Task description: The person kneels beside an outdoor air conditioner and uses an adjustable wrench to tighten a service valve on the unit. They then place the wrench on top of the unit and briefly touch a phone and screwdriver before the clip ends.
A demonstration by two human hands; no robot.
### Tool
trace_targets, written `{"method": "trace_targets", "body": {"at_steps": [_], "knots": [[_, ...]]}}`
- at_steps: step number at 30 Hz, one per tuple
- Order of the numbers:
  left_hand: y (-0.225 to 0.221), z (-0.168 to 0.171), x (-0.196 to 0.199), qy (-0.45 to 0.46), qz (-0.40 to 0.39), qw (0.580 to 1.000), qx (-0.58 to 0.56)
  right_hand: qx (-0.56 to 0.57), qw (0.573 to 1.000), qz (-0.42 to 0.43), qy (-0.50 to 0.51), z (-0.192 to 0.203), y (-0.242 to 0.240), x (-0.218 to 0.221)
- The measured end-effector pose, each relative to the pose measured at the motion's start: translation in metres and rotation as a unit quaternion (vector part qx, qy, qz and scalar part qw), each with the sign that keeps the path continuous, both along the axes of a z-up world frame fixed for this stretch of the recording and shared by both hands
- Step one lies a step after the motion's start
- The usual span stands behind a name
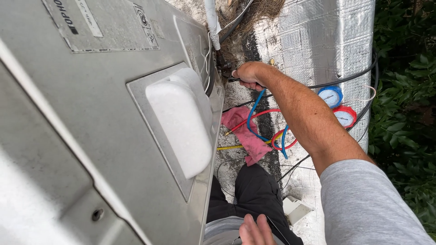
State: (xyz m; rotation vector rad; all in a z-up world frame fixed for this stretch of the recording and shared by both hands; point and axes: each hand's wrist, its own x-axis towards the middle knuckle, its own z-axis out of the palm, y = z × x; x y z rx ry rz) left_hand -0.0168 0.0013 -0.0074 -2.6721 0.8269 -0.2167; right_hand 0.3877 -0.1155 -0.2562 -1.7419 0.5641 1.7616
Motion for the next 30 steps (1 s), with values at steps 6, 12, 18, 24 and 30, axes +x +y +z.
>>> {"method": "trace_targets", "body": {"at_steps": [6, 12, 18, 24, 30], "knots": [[-0.004, -0.003, -0.005, 0.007, 0.018, 1.000, -0.008, 0.005, 0.993, 0.105, -0.054, -0.001, 0.001, -0.002], [0.011, 0.004, 0.016, -0.014, -0.074, 0.997, 0.015, -0.074, 0.993, 0.026, -0.087, 0.020, 0.005, -0.002], [0.024, 0.025, 0.053, 0.026, -0.209, 0.977, 0.043, -0.108, 0.973, 0.113, -0.167, 0.051, 0.013, -0.005], [0.015, 0.037, 0.047, 0.051, -0.163, 0.984, 0.044, -0.072, 0.865, 0.340, -0.361, 0.041, 0.004, -0.045], [0.015, 0.043, 0.050, 0.063, -0.189, 0.978, 0.056, -0.154, 0.824, 0.418, -0.351, 0.014, 0.015, -0.061]]}}
